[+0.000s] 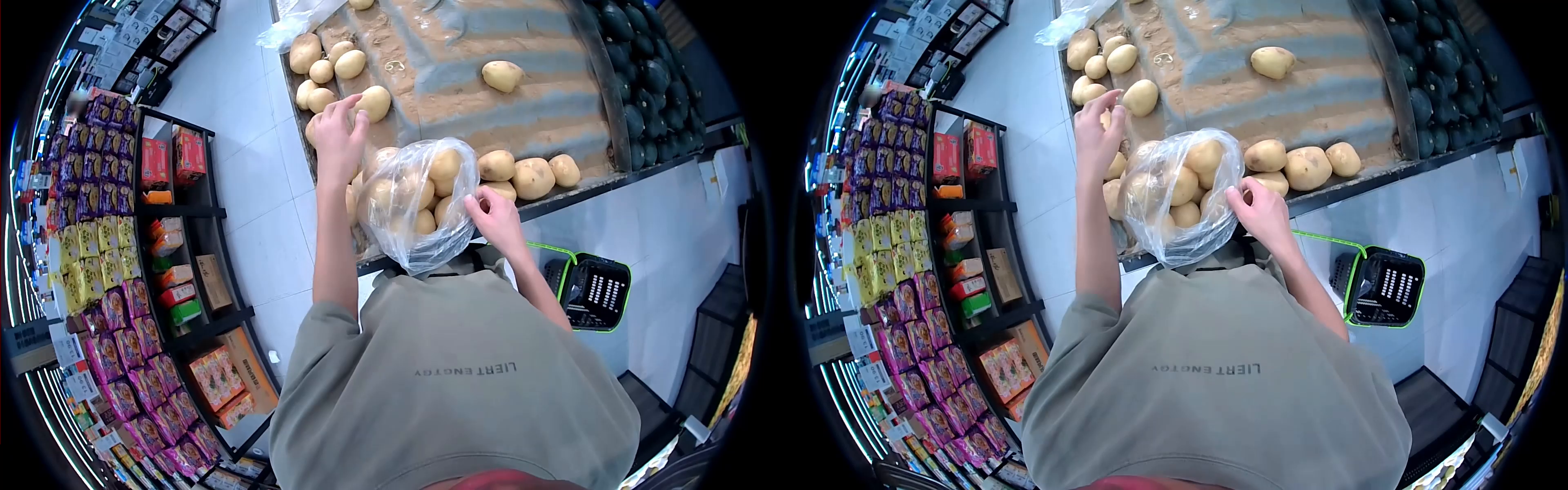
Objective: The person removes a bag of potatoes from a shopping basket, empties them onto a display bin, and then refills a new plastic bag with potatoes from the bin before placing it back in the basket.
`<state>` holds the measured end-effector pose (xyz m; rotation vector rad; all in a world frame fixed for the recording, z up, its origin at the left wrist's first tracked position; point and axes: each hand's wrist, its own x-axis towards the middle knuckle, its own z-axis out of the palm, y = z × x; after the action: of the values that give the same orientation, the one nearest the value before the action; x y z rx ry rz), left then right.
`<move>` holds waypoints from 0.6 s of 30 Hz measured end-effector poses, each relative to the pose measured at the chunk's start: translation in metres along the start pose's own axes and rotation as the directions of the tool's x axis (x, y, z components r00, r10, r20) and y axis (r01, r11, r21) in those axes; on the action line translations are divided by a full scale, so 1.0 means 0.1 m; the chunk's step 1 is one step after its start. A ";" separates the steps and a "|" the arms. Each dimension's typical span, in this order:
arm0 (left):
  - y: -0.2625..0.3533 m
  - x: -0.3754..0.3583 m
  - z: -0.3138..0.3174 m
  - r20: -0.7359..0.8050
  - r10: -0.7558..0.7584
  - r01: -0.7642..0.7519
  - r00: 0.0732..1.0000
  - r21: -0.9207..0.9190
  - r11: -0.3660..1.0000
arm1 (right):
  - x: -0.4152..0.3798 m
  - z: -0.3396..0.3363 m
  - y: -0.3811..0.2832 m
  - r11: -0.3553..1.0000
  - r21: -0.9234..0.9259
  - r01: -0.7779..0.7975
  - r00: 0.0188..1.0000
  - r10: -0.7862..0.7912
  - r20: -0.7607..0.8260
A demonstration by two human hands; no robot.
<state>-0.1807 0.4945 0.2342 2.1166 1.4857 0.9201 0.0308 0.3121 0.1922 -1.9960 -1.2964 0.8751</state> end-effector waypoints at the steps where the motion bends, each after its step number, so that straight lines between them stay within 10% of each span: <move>1: 0.28 -0.14 -0.13 -0.042 -0.014 0.006 0.999 -0.193 0.981 | 0.02 0.03 0.05 0.991 0.121 0.063 0.998 -0.061 -0.022; 4: 0.84 -0.52 -0.17 0.156 -0.015 0.074 0.988 -0.380 0.922 | 0.01 0.10 0.19 0.928 0.343 0.144 0.988 -0.117 -0.099; 6: 0.84 -0.66 0.02 0.521 0.229 -0.178 0.822 -0.147 0.973 | -0.01 0.07 0.17 0.868 0.452 0.207 0.976 -0.149 -0.160; 10: 0.70 -0.72 0.38 0.297 0.264 -0.353 0.918 0.306 0.884 | 0.01 0.02 0.24 0.866 0.464 0.185 0.978 -0.118 -0.170; 18: 0.63 -0.59 0.64 0.317 0.317 -0.426 0.894 0.379 0.822 | -0.01 0.06 0.28 0.899 0.383 0.212 0.975 -0.166 -0.150</move>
<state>-0.1058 0.4202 0.2124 2.8110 1.2575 0.4324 0.0408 0.3025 0.1665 -1.5504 -1.1209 0.8404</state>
